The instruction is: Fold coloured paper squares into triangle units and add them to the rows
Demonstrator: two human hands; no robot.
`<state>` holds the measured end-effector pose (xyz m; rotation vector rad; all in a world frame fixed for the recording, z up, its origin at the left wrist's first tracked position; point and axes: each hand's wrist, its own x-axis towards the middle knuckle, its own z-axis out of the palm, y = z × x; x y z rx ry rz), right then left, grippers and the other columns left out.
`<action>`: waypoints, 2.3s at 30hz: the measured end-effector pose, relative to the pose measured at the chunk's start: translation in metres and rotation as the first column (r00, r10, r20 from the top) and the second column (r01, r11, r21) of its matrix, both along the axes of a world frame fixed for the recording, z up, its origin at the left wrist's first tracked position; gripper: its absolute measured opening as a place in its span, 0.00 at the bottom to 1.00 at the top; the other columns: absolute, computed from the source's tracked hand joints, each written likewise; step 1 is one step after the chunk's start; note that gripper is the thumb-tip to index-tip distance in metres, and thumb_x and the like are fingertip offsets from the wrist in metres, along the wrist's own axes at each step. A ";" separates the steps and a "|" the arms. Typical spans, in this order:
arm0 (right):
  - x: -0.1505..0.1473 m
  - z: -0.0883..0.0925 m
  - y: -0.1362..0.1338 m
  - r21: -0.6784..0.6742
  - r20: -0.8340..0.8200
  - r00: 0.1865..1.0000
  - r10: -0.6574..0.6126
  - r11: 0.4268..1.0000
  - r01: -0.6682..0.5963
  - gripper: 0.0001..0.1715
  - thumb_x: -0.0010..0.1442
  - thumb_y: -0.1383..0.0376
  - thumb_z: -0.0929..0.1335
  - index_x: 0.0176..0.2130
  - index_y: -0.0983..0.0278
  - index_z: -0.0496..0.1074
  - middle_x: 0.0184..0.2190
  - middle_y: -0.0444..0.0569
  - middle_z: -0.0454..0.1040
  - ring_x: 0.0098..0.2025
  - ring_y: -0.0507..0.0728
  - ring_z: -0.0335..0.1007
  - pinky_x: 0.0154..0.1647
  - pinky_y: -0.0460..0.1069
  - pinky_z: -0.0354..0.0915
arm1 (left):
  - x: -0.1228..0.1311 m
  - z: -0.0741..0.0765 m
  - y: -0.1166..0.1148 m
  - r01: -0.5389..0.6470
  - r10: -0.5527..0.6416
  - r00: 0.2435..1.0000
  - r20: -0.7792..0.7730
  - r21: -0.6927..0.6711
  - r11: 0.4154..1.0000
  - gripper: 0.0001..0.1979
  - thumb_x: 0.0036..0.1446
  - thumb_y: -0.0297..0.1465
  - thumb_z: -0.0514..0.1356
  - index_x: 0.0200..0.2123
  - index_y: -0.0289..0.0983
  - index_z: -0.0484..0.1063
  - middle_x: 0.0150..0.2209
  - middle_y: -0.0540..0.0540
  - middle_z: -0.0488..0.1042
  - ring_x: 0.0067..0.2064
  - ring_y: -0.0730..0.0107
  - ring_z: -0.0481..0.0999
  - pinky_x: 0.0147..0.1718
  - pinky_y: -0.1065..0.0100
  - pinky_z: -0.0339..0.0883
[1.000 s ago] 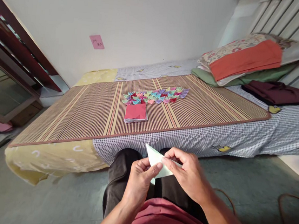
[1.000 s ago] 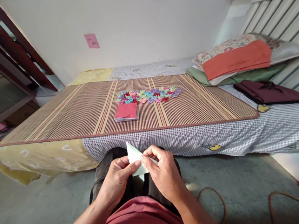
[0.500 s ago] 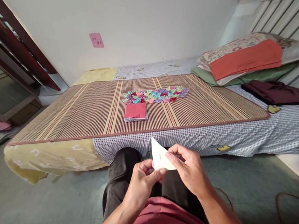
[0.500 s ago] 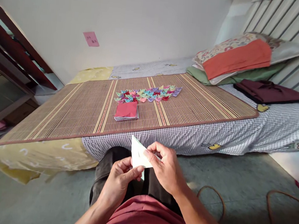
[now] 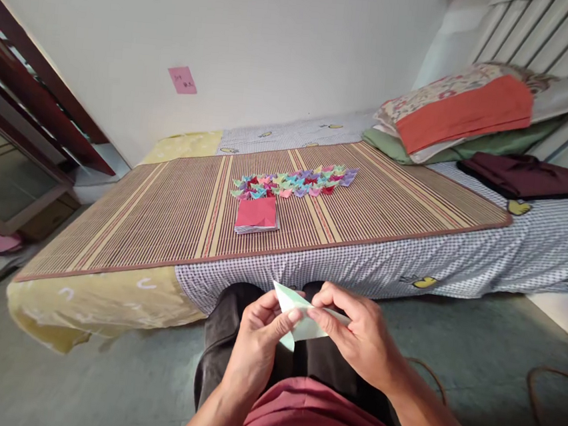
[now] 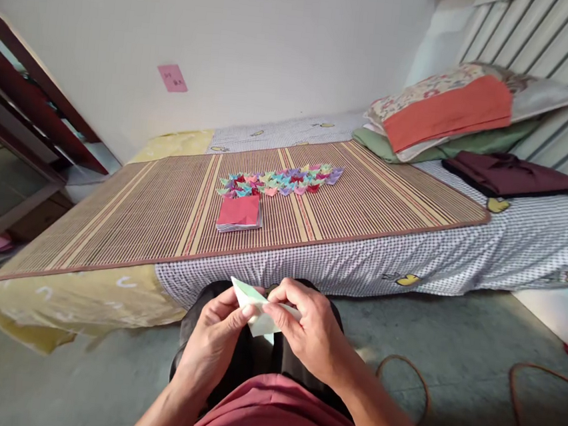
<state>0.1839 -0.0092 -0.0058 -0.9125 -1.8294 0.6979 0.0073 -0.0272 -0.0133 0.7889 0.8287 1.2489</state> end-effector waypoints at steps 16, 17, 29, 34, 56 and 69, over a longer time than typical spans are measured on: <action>-0.001 0.002 0.000 -0.116 -0.044 0.995 -0.089 0.990 0.084 0.11 0.69 0.64 0.70 0.32 0.61 0.71 0.24 0.41 0.72 0.25 0.52 0.67 0.27 0.45 0.63 | 0.006 0.000 -0.001 -0.065 0.065 0.998 -0.026 -0.004 0.998 0.19 0.62 0.45 0.68 0.30 0.35 0.82 0.24 0.49 0.75 0.27 0.71 0.69 0.31 0.71 0.64; -0.001 0.002 0.001 -0.152 -0.063 0.994 -0.092 0.985 0.081 0.12 0.69 0.63 0.70 0.32 0.61 0.70 0.24 0.41 0.71 0.25 0.52 0.67 0.26 0.45 0.62 | 0.006 0.000 -0.001 -0.043 0.043 0.999 -0.027 -0.003 0.999 0.19 0.61 0.46 0.68 0.31 0.35 0.82 0.25 0.49 0.75 0.27 0.71 0.70 0.30 0.71 0.64; 0.005 -0.007 0.005 -0.161 -0.203 0.977 -0.072 0.986 0.039 0.07 0.68 0.65 0.70 0.36 0.60 0.72 0.32 0.44 0.74 0.33 0.54 0.72 0.34 0.47 0.67 | 0.002 0.000 -0.003 -0.056 0.060 0.989 -0.135 0.033 0.998 0.09 0.59 0.34 0.72 0.31 0.34 0.84 0.28 0.43 0.84 0.29 0.69 0.79 0.31 0.71 0.69; 0.008 -0.006 0.006 0.077 -0.148 0.989 -0.017 0.997 0.028 0.08 0.67 0.71 0.69 0.38 0.58 0.74 0.38 0.48 0.78 0.43 0.59 0.77 0.46 0.53 0.71 | -0.001 0.003 0.000 -0.037 0.037 0.999 -0.005 -0.021 0.999 0.11 0.57 0.36 0.71 0.39 0.34 0.87 0.33 0.41 0.84 0.32 0.67 0.79 0.35 0.69 0.72; 0.031 0.008 0.012 -0.098 -0.071 0.994 0.077 0.992 -0.084 0.19 0.71 0.50 0.68 0.43 0.60 0.80 0.47 0.55 0.80 0.51 0.64 0.78 0.52 0.55 0.72 | 0.001 -0.001 0.006 -0.031 0.011 0.992 -0.123 -0.161 0.986 0.21 0.42 0.41 0.80 0.25 0.34 0.75 0.20 0.49 0.77 0.22 0.70 0.79 0.21 0.75 0.65; 0.021 -0.004 0.012 -0.022 0.026 0.999 -0.047 0.999 0.047 0.08 0.69 0.69 0.68 0.36 0.60 0.71 0.39 0.48 0.77 0.43 0.58 0.76 0.46 0.50 0.70 | -0.003 -0.006 0.004 0.201 -0.221 0.973 -0.066 -0.226 0.953 0.19 0.49 0.42 0.76 0.29 0.31 0.79 0.29 0.38 0.84 0.25 0.66 0.83 0.24 0.75 0.68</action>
